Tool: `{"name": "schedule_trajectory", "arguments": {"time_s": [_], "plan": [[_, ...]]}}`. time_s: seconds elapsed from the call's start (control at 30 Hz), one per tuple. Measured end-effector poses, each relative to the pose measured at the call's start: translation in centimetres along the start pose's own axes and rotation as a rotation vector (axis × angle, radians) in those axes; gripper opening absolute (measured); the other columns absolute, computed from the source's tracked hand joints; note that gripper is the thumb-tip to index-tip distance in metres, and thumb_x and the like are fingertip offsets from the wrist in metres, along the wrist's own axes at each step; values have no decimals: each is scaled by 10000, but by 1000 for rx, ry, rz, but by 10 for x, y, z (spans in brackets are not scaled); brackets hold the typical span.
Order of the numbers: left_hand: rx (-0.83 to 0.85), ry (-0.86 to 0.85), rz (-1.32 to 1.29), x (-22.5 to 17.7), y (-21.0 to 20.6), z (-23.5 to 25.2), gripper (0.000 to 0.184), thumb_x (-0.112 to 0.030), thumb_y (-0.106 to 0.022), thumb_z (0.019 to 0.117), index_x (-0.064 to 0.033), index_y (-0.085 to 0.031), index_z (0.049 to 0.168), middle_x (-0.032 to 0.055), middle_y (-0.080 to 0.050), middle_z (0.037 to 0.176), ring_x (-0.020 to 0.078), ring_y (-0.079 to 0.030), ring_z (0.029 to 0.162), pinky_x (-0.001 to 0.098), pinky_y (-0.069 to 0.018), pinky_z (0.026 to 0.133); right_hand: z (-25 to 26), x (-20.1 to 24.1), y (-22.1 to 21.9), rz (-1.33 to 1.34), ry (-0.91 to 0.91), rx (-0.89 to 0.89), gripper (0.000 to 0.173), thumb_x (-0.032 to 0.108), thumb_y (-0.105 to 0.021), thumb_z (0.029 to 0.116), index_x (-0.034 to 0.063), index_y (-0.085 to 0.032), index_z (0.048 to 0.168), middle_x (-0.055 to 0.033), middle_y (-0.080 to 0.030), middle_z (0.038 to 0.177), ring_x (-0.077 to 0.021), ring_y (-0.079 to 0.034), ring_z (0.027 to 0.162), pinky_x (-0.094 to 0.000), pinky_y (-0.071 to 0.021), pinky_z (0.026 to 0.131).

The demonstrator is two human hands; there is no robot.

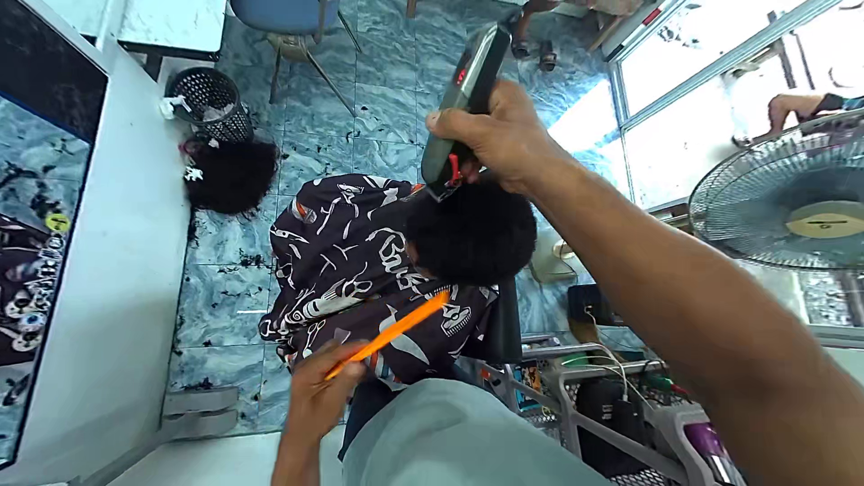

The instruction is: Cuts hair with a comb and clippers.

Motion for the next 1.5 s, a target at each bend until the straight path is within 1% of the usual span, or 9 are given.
{"name": "schedule_trajectory", "arguments": {"time_s": [0.23, 0.37, 0.43, 0.7, 0.8, 0.9, 1.0, 1.2, 1.5], "plan": [[41, -485, 535, -54, -111, 121, 374, -483, -595, 1012, -224, -769, 1216, 39, -632, 773, 220, -599, 763, 434, -490, 742, -59, 5, 108, 338, 54, -432, 457, 532, -556, 1012, 184, -570, 1309, -36, -700, 1040, -165, -667, 713, -329, -564, 555], [-160, -21, 611, -12, -42, 145, 430, -407, -505, 1076, -60, -746, 1156, 193, -734, 993, 343, -713, 964, 582, -562, 888, -166, -57, 155, 670, -50, -681, 433, 625, -432, 1021, 246, -566, 1184, 27, -653, 998, -125, -625, 741, -331, -548, 609], [-313, 140, 597, -10, -9, 152, 549, -401, -393, 1104, 54, -689, 1026, 216, -661, 835, 340, -655, 801, 571, -521, 776, -222, -97, 150, 797, -128, -808, 444, 635, -404, 1030, 240, -573, 1144, 18, -658, 910, -123, -627, 683, -318, -551, 575], [124, 313, 237, -97, -78, 195, 463, -398, -398, 1115, -22, -654, 1029, 43, -693, 732, 143, -649, 590, 336, -579, 589, -281, -181, 56, 1294, -244, -860, 407, 457, -559, 1035, 138, -529, 1287, -94, -675, 1090, -227, -709, 861, -401, -626, 754], [419, 26, 489, -85, -64, 164, 431, -359, -411, 1111, -23, -668, 1028, 81, -609, 685, 182, -564, 545, 381, -512, 521, -280, -189, 40, 1307, -158, -786, 355, 358, -551, 1055, 102, -525, 1300, -126, -682, 1118, -253, -722, 892, -421, -638, 786], [566, -384, 829, -42, -58, 106, 392, -394, -537, 1052, -92, -743, 1192, 113, -711, 901, 259, -677, 844, 520, -552, 801, -273, -192, 29, 1191, -29, -768, 315, 187, -617, 1017, 84, -528, 1301, -143, -686, 1133, -287, -724, 950, -480, -633, 840], [399, -641, 953, -4, -68, 68, 400, -507, -607, 1000, -187, -756, 1189, 68, -677, 860, 259, -620, 868, 522, -426, 925, -256, -185, 22, 1032, 164, -720, 352, 100, -669, 958, 86, -521, 1277, -136, -700, 1095, -301, -735, 931, -507, -639, 810], [-12, -770, 974, -12, -67, 70, 301, -369, -745, 935, -164, -767, 1154, 52, -643, 799, 232, -587, 822, 491, -387, 961, -227, -178, 15, 931, 473, -594, 442, -10, -756, 868, 92, -553, 1247, -87, -707, 1064, -245, -726, 946, -461, -637, 824], [-116, -849, 937, -26, -70, 77, 303, -334, -793, 905, -160, -772, 1153, 35, -660, 810, 207, -579, 829, 461, -367, 952, -214, -177, 9, 913, 559, -608, 474, -19, -785, 837, 92, -560, 1239, -89, -704, 1067, -255, -721, 965, -496, -629, 853]]}}
Point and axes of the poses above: each hand's wrist, its own z-axis towards the middle knuckle, its own y-axis out of the back of the hand, x = y × z, the point moved 1 cm from there along z, towards the middle knuckle
